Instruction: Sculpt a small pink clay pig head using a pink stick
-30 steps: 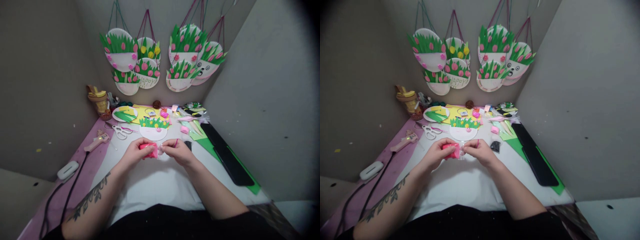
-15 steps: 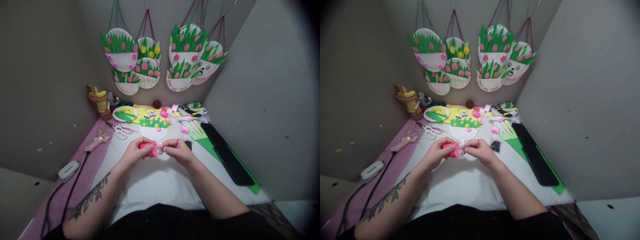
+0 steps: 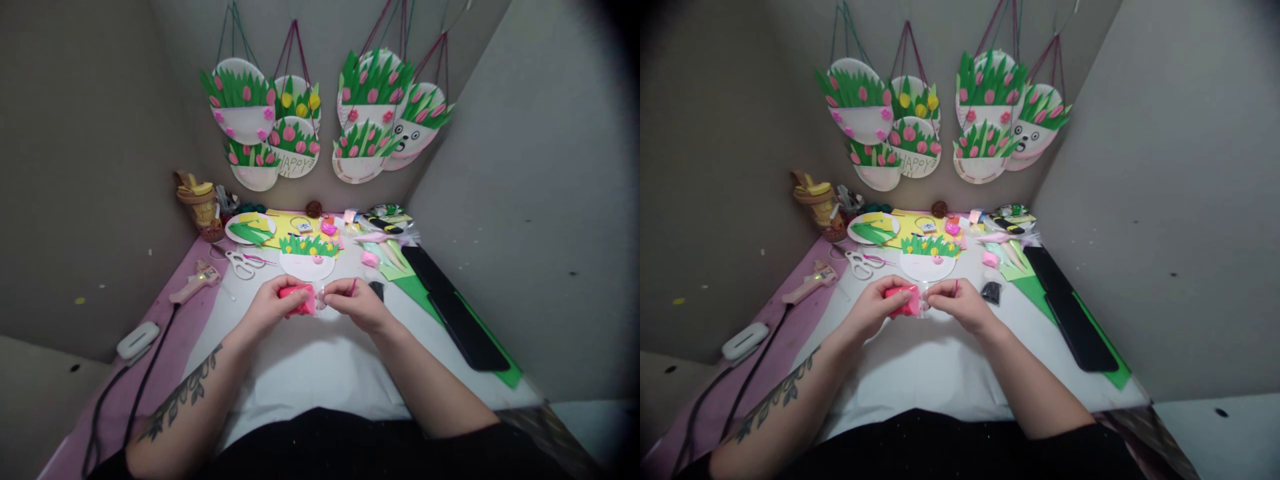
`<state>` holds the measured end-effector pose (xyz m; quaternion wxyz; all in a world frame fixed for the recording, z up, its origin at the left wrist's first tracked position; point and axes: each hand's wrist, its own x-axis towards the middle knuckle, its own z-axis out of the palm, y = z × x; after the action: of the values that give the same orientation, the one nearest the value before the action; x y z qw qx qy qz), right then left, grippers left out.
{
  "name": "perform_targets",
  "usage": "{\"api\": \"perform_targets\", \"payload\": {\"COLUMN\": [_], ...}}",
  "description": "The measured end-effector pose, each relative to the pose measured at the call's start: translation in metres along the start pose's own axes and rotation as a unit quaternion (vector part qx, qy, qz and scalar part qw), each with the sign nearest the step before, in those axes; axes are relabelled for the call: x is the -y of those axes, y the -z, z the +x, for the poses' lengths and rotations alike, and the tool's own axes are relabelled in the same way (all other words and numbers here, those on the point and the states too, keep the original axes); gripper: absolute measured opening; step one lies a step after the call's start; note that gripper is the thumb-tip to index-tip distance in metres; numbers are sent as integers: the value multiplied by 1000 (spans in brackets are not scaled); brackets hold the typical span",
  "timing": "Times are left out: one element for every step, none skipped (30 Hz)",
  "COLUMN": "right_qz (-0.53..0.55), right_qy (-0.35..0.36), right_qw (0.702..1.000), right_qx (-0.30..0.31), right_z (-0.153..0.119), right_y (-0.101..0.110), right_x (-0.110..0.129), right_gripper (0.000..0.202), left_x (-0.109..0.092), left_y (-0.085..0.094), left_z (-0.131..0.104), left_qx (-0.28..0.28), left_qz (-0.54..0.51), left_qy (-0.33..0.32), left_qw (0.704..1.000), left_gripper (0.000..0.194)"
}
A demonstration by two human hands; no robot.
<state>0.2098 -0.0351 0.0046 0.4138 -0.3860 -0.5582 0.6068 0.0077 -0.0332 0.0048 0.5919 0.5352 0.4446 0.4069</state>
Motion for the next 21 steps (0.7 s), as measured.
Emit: {"api": "perform_targets", "payload": {"right_qz": [-1,-2,-1,0,3,6,9,12,15,17,18,18,15,9,-1,-13,-28,-45,-64,-82,-99], "right_qy": [-1,-2,-2,-2,-1,0,2,3,4,4,3,1,-1,-3,-5,-6,-7,-10,-13,-16,-18], "right_qw": [1000,1000,1000,1000,1000,1000,1000,1000,1000,1000,1000,1000,1000,1000,1000,1000,999,999,998,996,995], "right_qx": [1,2,3,3,3,3,3,5,6,7,6,4,2,-2,-7,-11,-14,-15,-14,-11,-8], "right_z": [0,0,0,0,0,0,0,0,0,0,0,0,0,0,0,0,0,0,0,0,-1], "right_y": [0,1,1,1,1,1,1,1,0,0,-1,-2,-2,-3,-3,-4,-4,-4,-4,-5,-5], "right_x": [0,0,0,-1,-1,-1,-1,-1,-1,0,0,1,2,3,3,4,5,5,5,6,6], "right_gripper": [14,15,15,15,14,13,13,12,11,10,10,9,9,9,9,9,9,10,10,10,11], "left_x": [0,1,1,1,2,2,2,2,2,2,2,2,2,1,1,1,0,0,0,0,0], "left_y": [0,0,1,1,1,1,1,1,1,1,1,1,1,1,1,0,0,0,0,0,0], "left_z": [0,0,0,0,0,0,0,0,0,0,0,0,0,0,0,-1,-1,-1,-1,-1,-1], "left_qx": [0,0,-1,-1,0,1,2,4,5,5,4,3,1,-2,-5,-7,-8,-6,-1,4,7], "left_qz": [0,1,2,3,3,2,1,0,0,1,3,7,11,17,25,35,46,59,72,87,105], "left_qy": [0,0,-1,-1,-2,-4,-4,-4,-3,-3,-2,-2,-4,-7,-10,-13,-16,-18,-21,-27,-40], "left_qw": [1000,1000,1000,1000,1000,1000,1000,1000,1000,1000,1000,1000,1000,1000,1000,999,999,998,997,996,994], "left_gripper": [34,33,33,33,33,33,32,32,32,32,32,32,33,33,33,33,33,33,33,32,31]}}
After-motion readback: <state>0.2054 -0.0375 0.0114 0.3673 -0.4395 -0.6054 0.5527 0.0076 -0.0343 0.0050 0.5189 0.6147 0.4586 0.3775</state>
